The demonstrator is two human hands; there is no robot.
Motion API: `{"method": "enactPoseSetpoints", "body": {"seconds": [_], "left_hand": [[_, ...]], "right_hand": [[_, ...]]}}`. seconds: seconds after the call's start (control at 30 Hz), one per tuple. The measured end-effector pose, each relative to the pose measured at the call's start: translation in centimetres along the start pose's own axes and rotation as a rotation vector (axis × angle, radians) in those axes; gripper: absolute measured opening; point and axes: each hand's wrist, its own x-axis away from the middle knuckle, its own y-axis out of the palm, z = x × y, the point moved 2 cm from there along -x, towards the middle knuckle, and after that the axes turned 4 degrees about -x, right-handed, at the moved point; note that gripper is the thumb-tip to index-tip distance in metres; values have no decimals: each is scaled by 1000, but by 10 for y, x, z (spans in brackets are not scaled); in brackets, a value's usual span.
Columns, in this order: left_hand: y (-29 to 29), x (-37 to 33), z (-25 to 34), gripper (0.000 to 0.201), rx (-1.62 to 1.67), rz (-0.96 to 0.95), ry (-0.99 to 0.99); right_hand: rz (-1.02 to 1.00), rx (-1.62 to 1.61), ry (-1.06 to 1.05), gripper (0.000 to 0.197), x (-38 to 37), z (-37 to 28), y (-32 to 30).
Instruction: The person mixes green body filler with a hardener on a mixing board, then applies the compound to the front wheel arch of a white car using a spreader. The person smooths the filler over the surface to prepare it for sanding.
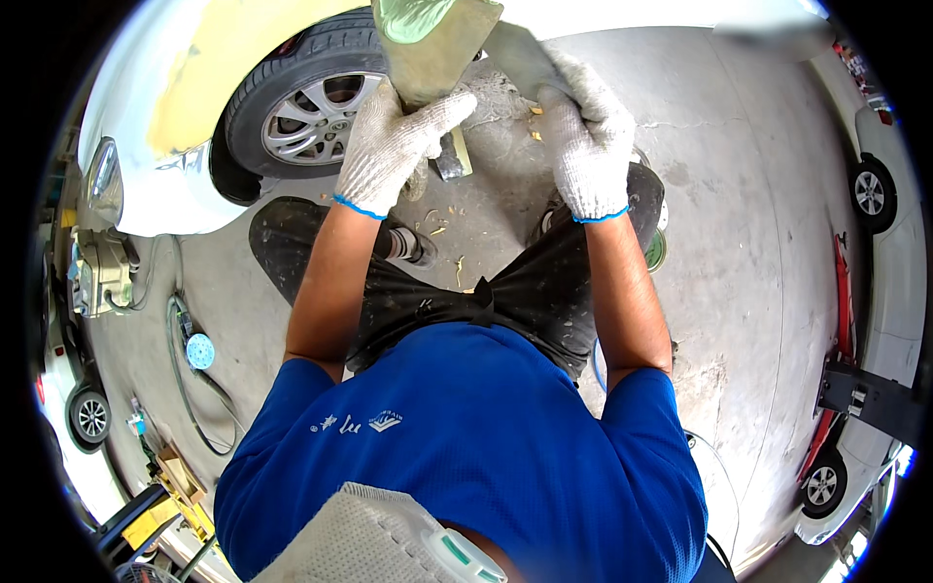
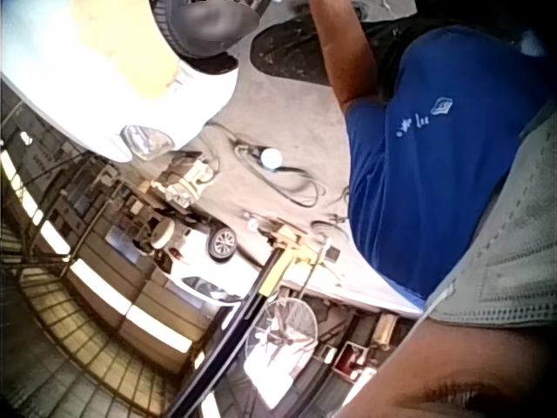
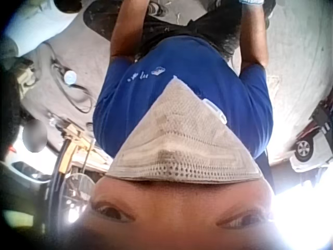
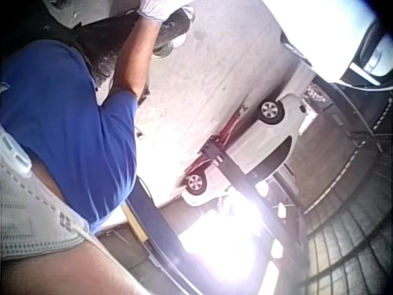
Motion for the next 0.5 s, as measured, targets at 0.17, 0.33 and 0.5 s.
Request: {"method": "enactPoseSetpoints", "body": {"seconds": [0.17,0.33,0.5], "left_hand": [[8,-1,-20,38,3,39,228],[4,-1,-14,36,14,33,107],[0,0,-16,35,88,7,64]], "right_hand": [[53,-178,76,26,-4,0,-2],[-22,2,56,27,1,0,-2],[11,-22,77,28,-2,0,-8]]}}
